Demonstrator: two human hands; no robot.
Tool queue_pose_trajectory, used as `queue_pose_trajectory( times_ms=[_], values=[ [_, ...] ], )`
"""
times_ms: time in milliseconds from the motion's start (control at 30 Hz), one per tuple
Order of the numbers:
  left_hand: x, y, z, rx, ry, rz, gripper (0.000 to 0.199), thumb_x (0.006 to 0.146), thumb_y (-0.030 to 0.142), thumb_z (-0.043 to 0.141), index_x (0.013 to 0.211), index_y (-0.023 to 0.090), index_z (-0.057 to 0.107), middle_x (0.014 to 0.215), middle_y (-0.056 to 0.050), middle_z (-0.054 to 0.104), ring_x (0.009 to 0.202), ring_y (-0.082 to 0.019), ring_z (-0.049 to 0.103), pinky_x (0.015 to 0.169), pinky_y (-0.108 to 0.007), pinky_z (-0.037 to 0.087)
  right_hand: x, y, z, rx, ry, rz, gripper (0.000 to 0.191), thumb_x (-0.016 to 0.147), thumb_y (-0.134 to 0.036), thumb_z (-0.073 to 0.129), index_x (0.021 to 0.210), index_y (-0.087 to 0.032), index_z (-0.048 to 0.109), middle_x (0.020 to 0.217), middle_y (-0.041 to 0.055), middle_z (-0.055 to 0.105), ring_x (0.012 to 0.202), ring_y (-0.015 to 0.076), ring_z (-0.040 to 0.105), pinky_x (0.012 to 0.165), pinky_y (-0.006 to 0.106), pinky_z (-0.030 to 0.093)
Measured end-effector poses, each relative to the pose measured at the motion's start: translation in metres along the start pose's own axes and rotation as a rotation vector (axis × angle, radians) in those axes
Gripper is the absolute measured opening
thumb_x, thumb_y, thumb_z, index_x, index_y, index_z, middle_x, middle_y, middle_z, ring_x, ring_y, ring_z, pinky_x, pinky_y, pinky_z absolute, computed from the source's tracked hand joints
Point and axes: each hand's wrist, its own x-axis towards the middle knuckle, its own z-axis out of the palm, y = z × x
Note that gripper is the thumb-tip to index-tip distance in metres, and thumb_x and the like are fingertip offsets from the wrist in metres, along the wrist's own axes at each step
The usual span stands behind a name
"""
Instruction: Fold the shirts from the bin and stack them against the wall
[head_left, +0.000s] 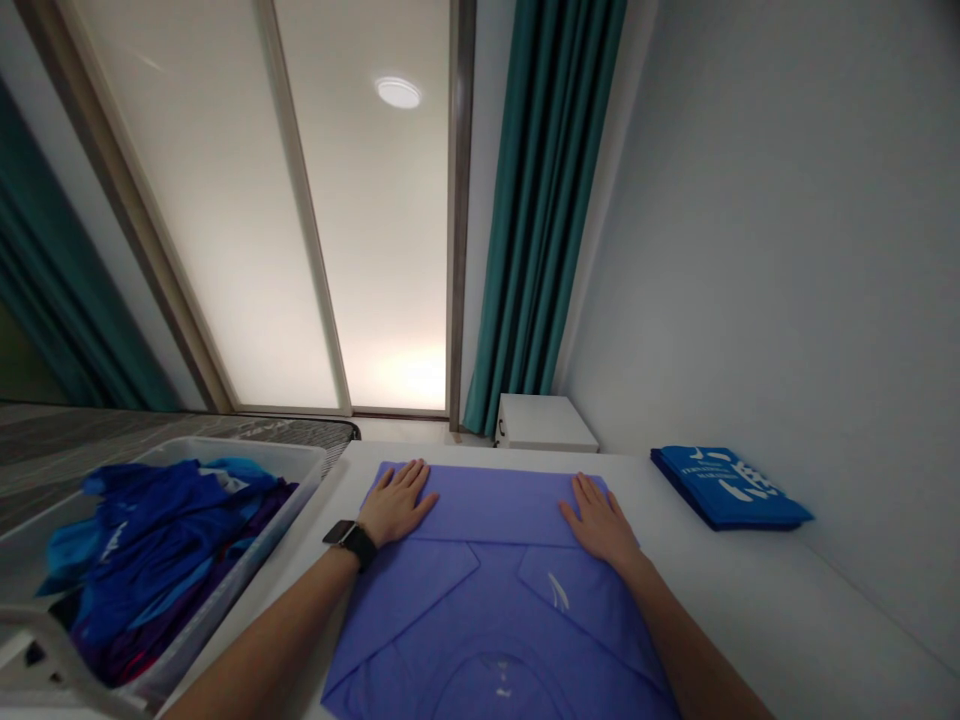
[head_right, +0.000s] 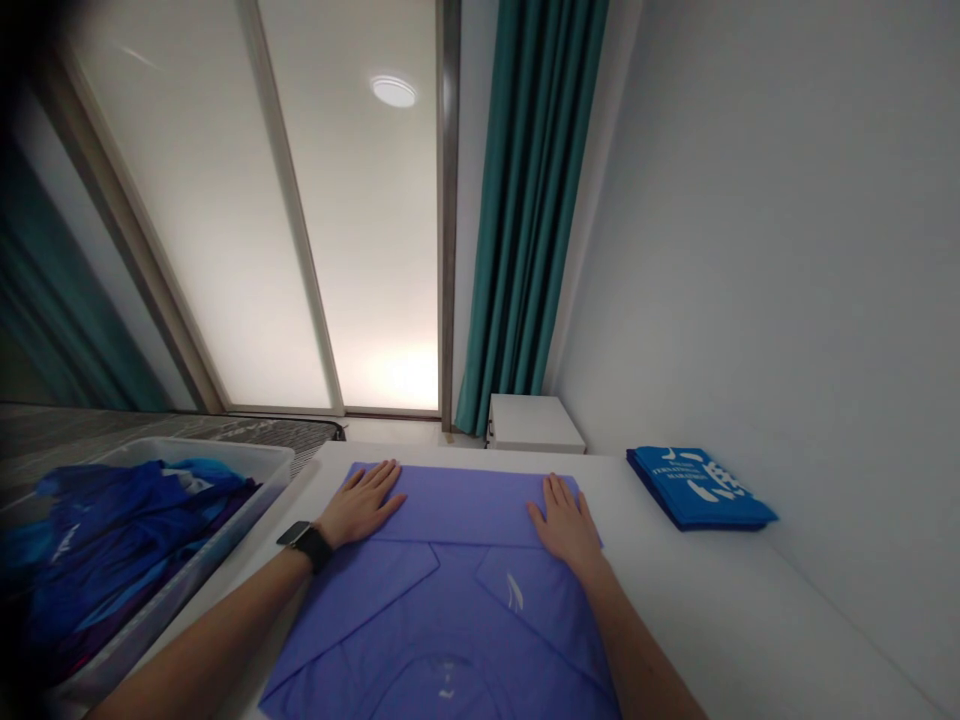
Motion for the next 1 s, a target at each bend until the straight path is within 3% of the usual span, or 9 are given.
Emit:
queue_pose_trajectory(
  times_ms=[233,767,867,1000],
  values=[
    [-0.001,-0.019,0.008,0.027,-0.007,-0.11,0.063,0.098,0.053,0.024,0.149,0.017,0.031,0.157,-0.008,0.026,0.146,-0.022,0.021,0.117,-0.048,0.017,0.001,0.001,0.002,-0.004,0.004,0.0,0.071,0.095,-0.051,0.021,0.152,-0.009,0.022,0.159,0.0091,0.016,0.146,0.0219,0.015,0.118,0.046,0.009],
    [0.0,-0.02,0.017,0.064,0.073,-0.103,0.067,0.096,0.054,0.027,0.148,0.012,0.033,0.155,-0.012,0.029,0.145,-0.025,0.025,0.117,-0.049,0.016,-0.001,0.002,-0.001,0.026,0.012,-0.013,0.069,0.096,-0.048,0.021,0.151,-0.007,0.025,0.158,0.0121,0.02,0.146,0.0239,0.016,0.118,0.047,0.008],
    [0.0,-0.019,0.017,0.066,0.076,-0.099,0.067,0.095,0.054,0.029,0.148,0.012,0.033,0.155,-0.013,0.029,0.144,-0.026,0.025,0.117,-0.05,0.013,-0.004,-0.016,-0.009,-0.001,0.072,-0.063,0.069,0.095,-0.046,0.024,0.149,-0.003,0.028,0.157,0.0154,0.022,0.146,0.0271,0.016,0.118,0.049,0.003],
    [-0.001,-0.017,0.016,0.075,0.076,-0.09,0.068,0.096,0.053,0.029,0.148,0.011,0.033,0.155,-0.014,0.029,0.145,-0.025,0.025,0.118,-0.049,0.011,-0.007,-0.075,-0.021,0.042,0.104,-0.229,0.065,0.096,-0.041,0.023,0.15,-0.005,0.028,0.158,0.0132,0.021,0.146,0.0243,0.014,0.118,0.046,0.006]
  ],
)
